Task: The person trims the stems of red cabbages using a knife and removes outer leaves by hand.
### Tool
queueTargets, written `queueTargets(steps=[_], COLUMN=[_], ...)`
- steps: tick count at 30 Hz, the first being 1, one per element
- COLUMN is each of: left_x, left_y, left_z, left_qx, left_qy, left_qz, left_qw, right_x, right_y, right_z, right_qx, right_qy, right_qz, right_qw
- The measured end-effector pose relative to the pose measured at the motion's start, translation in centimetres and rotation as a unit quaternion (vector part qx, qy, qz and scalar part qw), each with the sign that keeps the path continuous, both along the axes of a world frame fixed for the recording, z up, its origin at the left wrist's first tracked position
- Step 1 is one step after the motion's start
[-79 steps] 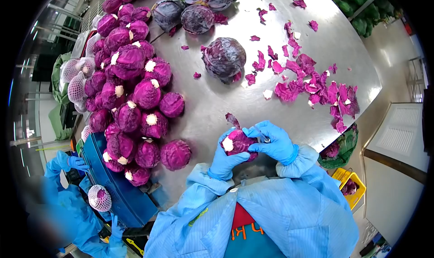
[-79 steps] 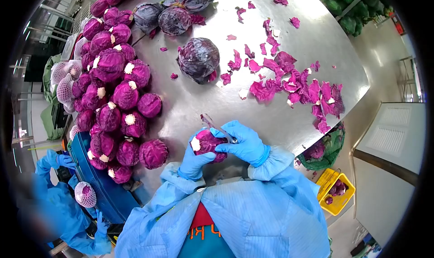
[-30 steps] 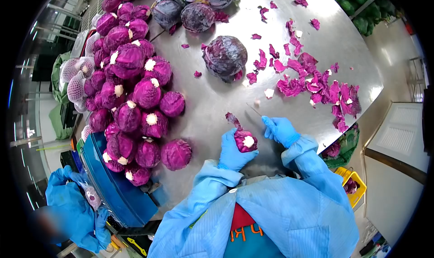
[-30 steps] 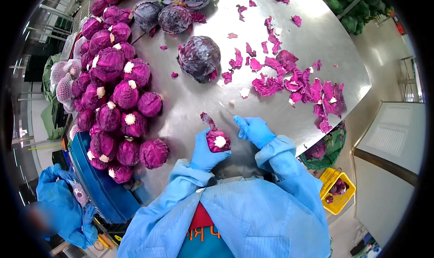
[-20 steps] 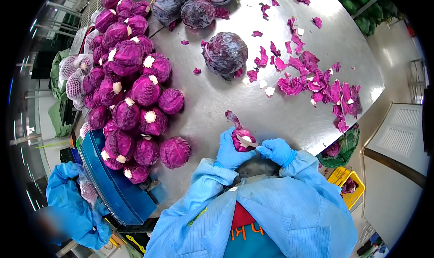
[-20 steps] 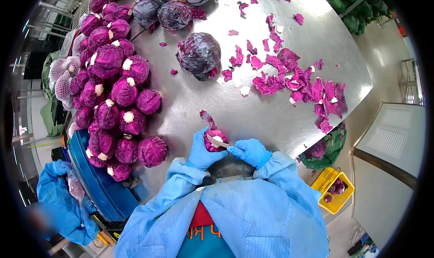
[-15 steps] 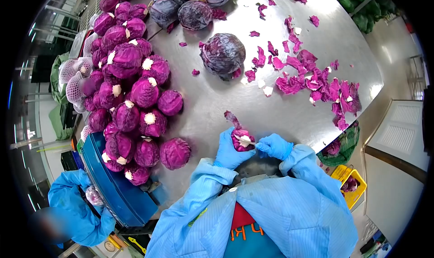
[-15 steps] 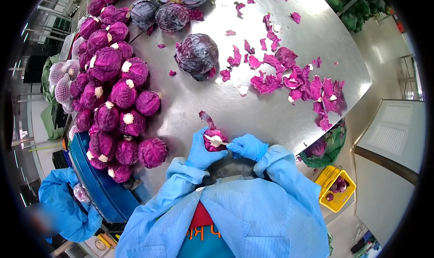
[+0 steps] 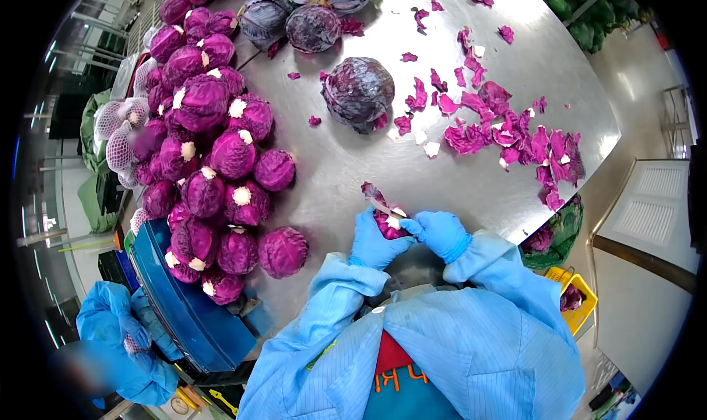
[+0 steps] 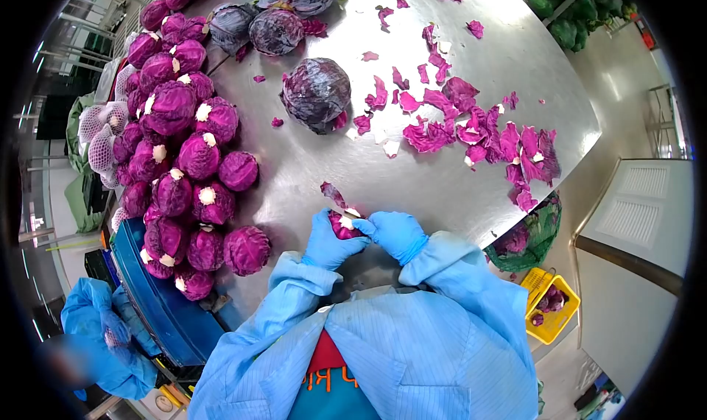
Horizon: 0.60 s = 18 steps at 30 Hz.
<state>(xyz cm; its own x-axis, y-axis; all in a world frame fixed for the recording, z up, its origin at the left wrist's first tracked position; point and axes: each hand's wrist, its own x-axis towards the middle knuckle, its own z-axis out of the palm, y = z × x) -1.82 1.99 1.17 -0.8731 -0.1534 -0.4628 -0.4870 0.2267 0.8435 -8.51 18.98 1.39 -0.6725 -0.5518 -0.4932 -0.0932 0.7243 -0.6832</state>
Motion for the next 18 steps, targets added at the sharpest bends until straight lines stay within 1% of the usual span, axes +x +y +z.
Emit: queueTargets(steps=[1, 2, 4, 5, 7, 8, 10, 11, 13, 14, 16, 17, 18], left_x=[-0.2, -0.3, -1.0, -0.9, -1.1, -0.8, -0.6, -0.2, 1.0, 1.4, 2.0, 2.0, 1.9], left_y=[0.0, 0.0, -0.2, -0.4, -1.0, -1.1, -1.1, -0.9, -0.3, -0.1, 0.4, 0.4, 0.4], left_z=[0.2, 0.7, 3.5, 3.0, 1.7, 1.5, 1.9, 1.7, 0.8, 0.5, 0.1, 0.0, -0.1], left_qx=[0.013, 0.001, -0.027, 0.008, 0.077, 0.044, -0.022, -0.039, -0.074, -0.091, -0.125, -0.128, -0.131], left_qy=[0.005, 0.009, 0.017, 0.011, 0.004, 0.016, 0.041, 0.048, 0.059, 0.066, 0.082, 0.082, 0.084], left_qz=[0.001, -0.008, -0.021, -0.024, -0.031, -0.042, -0.066, -0.049, -0.014, -0.006, 0.008, -0.007, -0.021], left_qw=[1.000, 1.000, 0.999, 1.000, 0.997, 0.998, 0.997, 0.997, 0.995, 0.994, 0.989, 0.988, 0.988], right_x=[0.7, 1.1, 1.7, 2.1, 2.1, 2.0, 1.8, 1.6, 1.2, 1.0, 0.1, -0.5, -1.2], right_y=[0.0, 0.1, 0.1, 0.0, 0.0, 0.0, 0.3, 0.5, 1.0, 1.1, 0.0, -0.3, -0.2], right_z=[-0.9, -1.6, -2.1, -2.2, -1.2, -0.6, 0.0, 0.1, -0.5, -0.7, 0.5, 1.0, 0.6], right_qx=[-0.003, -0.005, -0.101, -0.147, -0.162, -0.167, -0.169, -0.170, -0.135, -0.116, -0.193, -0.231, -0.206], right_qy=[0.096, 0.193, 0.051, -0.024, -0.180, -0.255, -0.257, -0.258, -0.114, -0.042, 0.010, 0.038, -0.099], right_qz=[0.007, 0.014, -0.077, -0.121, -0.182, -0.211, -0.191, -0.181, -0.169, -0.160, -0.135, -0.123, -0.074], right_qw=[0.995, 0.981, 0.991, 0.981, 0.953, 0.929, 0.932, 0.934, 0.970, 0.979, 0.972, 0.964, 0.971])
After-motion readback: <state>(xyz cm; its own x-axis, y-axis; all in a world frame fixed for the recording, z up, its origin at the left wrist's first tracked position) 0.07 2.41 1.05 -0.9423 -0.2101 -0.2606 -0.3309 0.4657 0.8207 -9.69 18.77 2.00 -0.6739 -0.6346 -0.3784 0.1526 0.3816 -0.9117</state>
